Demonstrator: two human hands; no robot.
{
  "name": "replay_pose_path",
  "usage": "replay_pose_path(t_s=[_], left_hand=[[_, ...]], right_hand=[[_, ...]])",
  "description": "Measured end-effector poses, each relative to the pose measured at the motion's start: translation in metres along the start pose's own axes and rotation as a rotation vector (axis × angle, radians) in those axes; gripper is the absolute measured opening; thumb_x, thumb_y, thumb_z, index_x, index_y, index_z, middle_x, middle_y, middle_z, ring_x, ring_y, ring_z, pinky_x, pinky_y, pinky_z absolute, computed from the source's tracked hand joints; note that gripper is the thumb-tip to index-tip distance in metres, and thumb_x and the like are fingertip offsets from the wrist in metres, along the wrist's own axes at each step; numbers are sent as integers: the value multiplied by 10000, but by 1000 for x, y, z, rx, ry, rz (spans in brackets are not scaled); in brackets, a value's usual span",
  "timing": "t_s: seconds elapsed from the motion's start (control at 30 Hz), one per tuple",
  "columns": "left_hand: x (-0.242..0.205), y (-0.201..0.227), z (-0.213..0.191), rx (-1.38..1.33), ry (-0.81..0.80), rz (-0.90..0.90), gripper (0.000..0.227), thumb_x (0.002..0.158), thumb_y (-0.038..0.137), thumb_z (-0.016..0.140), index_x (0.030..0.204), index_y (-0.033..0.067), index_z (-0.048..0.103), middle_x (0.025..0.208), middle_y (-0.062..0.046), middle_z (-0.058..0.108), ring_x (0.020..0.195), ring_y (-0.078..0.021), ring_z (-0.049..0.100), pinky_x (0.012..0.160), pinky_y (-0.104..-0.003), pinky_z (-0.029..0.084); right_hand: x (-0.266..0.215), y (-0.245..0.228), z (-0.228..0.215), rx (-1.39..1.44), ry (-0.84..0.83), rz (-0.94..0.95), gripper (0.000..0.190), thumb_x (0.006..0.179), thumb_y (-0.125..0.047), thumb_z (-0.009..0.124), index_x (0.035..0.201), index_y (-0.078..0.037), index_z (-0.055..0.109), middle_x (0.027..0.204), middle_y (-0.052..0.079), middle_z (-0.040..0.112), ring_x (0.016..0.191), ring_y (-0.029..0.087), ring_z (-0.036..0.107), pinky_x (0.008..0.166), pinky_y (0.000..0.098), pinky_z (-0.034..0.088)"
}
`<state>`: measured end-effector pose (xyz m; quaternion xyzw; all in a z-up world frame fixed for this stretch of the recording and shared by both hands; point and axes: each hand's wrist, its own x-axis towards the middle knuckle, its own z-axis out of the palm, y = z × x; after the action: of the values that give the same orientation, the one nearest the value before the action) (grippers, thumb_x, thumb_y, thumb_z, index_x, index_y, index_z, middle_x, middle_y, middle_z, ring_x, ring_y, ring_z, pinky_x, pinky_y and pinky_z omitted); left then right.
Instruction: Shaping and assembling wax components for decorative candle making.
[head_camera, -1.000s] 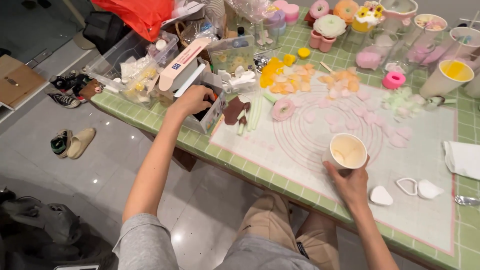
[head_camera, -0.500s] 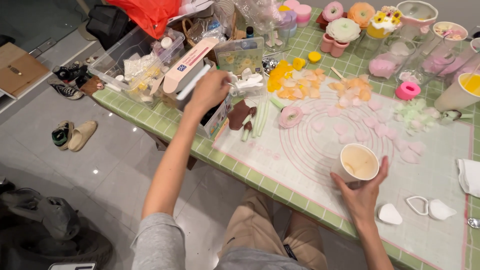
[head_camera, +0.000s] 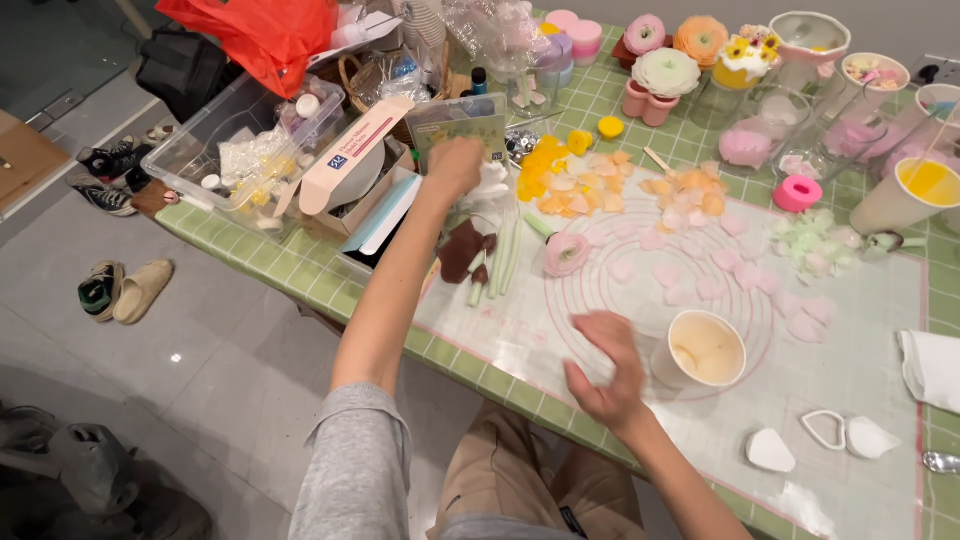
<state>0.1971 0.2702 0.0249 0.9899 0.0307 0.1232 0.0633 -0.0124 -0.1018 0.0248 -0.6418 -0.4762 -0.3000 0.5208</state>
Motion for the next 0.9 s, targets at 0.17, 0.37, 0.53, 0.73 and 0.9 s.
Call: replay_pose_path(t_s=[0.17, 0.37, 0.53, 0.73, 0.9], left_hand=[[3, -17, -33, 22, 5, -193, 214, 755, 66, 704, 960, 18, 743, 1050, -220, 740, 993, -394, 719, 838, -478, 573], [18, -53, -27, -23, 31, -211, 232, 812, 36, 638, 1018, -21, 730, 1055, -250, 727, 1003, -429, 701, 845, -524, 551], [34, -57, -20, -68, -84, -224, 216, 835, 68, 635, 1000, -33, 731, 1082, -273, 707, 1049, -433, 685, 880, -519, 543], [30, -44, -40, -324, -64, -178, 168, 852, 98, 613, 966, 37, 720, 1015, -219, 724, 1010, -409, 683, 866, -506, 533], [32, -47, -26, -251, -83, -146, 176, 830, 133, 635, 933, 45, 747, 986, -205, 737, 960, -396, 695, 814, -498, 547]], right_hand=[[0, 45, 48, 108, -26, 327, 348, 932, -46, 672, 1262, -18, 568, 1148, 144, 701, 1075, 268, 694, 987, 361, 527], [-35, 87, 61, 381, 98, 668, 282, 1026, -84, 597, 1289, 8, 557, 1070, 118, 695, 944, 191, 698, 899, 320, 541], [-39, 101, 59, 542, 202, 787, 267, 1063, -103, 553, 1303, 12, 537, 1028, 109, 679, 872, 170, 675, 828, 307, 545], [-38, 97, 60, 522, 183, 843, 258, 1070, -114, 543, 1296, 10, 541, 1002, 111, 682, 833, 162, 671, 790, 292, 540], [-38, 97, 59, 532, 173, 846, 258, 1074, -125, 542, 1297, 4, 539, 998, 108, 683, 824, 158, 666, 776, 288, 542]])
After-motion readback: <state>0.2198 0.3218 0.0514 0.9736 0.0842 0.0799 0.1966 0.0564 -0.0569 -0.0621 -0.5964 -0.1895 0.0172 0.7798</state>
